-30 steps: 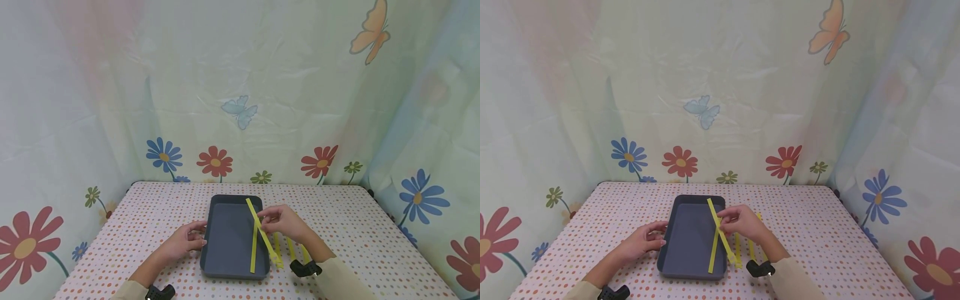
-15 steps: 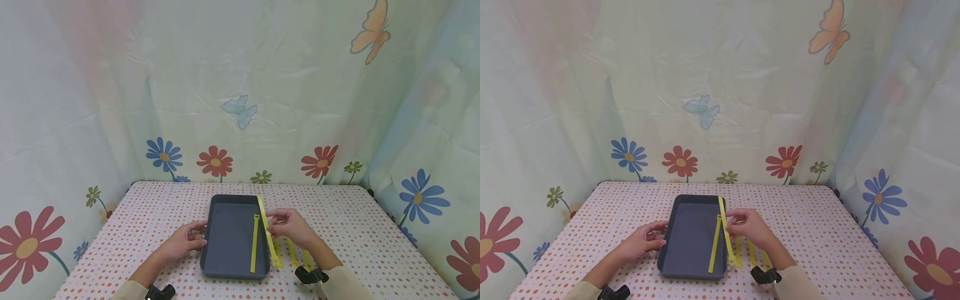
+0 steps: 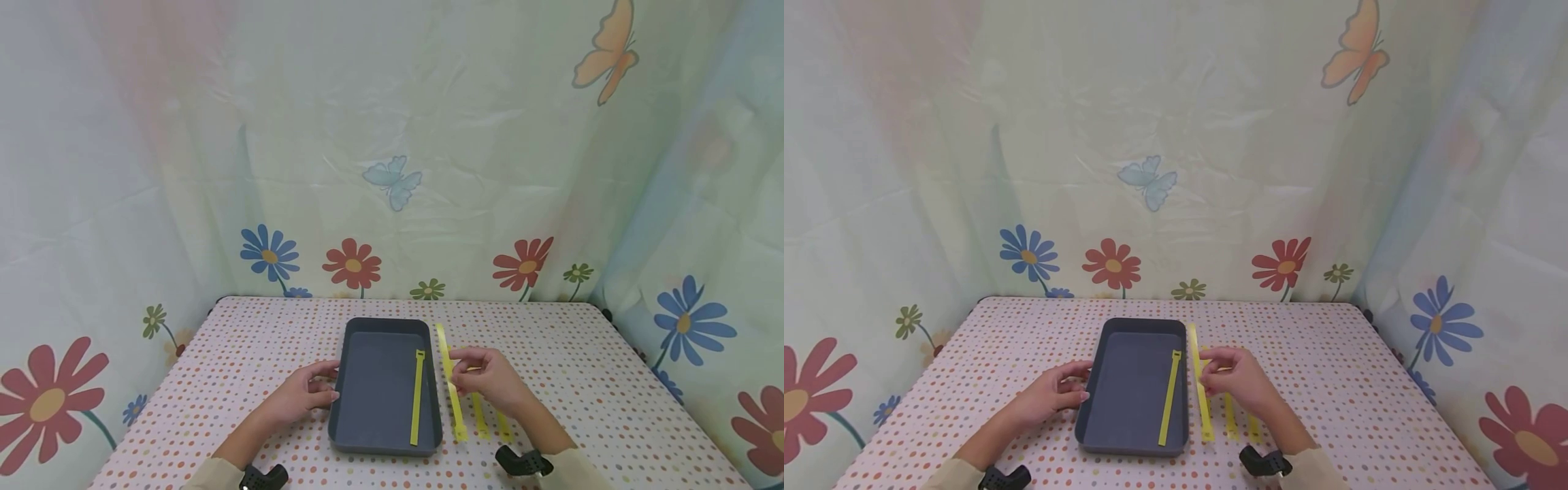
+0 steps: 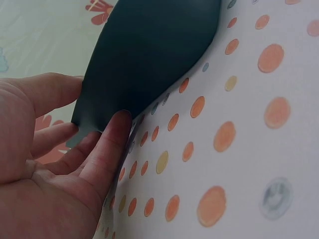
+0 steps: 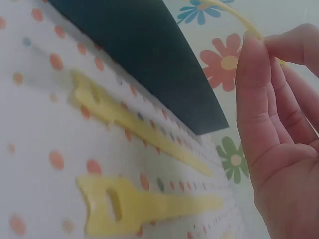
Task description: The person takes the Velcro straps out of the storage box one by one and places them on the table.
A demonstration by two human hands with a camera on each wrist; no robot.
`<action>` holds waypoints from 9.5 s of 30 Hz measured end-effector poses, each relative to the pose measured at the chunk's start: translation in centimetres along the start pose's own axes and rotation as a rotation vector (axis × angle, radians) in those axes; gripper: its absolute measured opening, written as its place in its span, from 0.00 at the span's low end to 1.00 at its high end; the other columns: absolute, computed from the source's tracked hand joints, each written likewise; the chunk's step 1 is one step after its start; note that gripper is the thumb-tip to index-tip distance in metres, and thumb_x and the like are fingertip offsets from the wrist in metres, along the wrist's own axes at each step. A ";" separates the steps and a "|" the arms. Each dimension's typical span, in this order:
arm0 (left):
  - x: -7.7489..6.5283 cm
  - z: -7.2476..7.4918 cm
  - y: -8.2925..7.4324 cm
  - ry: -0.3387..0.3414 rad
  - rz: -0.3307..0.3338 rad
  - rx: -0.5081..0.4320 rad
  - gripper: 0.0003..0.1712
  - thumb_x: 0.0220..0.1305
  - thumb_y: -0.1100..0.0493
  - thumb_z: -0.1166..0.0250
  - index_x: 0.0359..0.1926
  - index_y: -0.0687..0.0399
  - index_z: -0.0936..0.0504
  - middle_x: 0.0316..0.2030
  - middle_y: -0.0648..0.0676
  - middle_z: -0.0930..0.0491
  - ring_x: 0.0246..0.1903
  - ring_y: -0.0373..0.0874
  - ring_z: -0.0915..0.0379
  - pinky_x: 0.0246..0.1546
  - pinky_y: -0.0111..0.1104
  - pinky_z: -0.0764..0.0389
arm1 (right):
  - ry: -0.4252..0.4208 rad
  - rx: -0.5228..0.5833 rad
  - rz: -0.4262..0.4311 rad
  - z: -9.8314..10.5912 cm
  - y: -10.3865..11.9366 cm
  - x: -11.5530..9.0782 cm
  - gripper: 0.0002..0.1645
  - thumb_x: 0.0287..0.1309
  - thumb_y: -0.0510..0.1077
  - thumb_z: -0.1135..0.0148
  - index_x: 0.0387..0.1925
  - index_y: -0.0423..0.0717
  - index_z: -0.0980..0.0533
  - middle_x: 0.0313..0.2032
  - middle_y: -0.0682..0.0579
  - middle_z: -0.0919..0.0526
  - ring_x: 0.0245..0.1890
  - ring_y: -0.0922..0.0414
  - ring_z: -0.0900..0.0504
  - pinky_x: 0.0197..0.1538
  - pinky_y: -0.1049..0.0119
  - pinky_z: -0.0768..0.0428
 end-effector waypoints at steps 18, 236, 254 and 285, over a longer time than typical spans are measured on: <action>-0.1 -0.1 0.1 -0.007 0.004 0.005 0.38 0.71 0.61 0.35 0.77 0.63 0.39 0.65 0.66 0.28 0.49 0.47 0.17 0.45 0.35 0.15 | -0.060 -0.017 -0.061 3.1 -2.2 -1.7 0.33 0.60 0.37 0.30 0.65 0.29 0.28 0.35 0.51 0.15 0.30 0.57 0.14 0.39 0.60 0.10; 0.1 -0.1 0.1 -0.008 -0.008 -0.008 0.39 0.71 0.61 0.35 0.78 0.60 0.40 0.65 0.66 0.29 0.51 0.46 0.19 0.48 0.36 0.14 | 0.560 -1.042 0.225 -6.3 4.3 7.3 0.18 0.48 0.32 0.22 0.40 0.54 0.12 0.43 0.62 0.14 0.45 0.61 0.15 0.48 0.69 0.16; -0.3 -0.1 -0.4 0.004 -0.023 -0.016 0.39 0.72 0.62 0.36 0.78 0.65 0.42 0.66 0.70 0.31 0.52 0.49 0.20 0.49 0.39 0.13 | 0.608 -1.208 0.156 -7.6 4.6 8.3 0.12 0.49 0.35 0.20 0.30 0.56 0.13 0.34 0.65 0.15 0.34 0.68 0.21 0.39 0.71 0.18; -0.3 0.0 -0.1 0.007 -0.014 0.001 0.40 0.72 0.60 0.35 0.78 0.64 0.42 0.67 0.70 0.32 0.51 0.46 0.19 0.48 0.37 0.13 | 0.567 -1.223 0.102 -7.9 4.4 8.3 0.11 0.51 0.35 0.22 0.30 0.56 0.13 0.33 0.64 0.16 0.33 0.67 0.22 0.38 0.70 0.19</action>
Point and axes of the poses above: each hand's wrist, its own x-axis towards the middle knuckle, its own z-axis out of the back of the hand, y = z × x, the point moved 3 cm from there along x, towards the middle knuckle
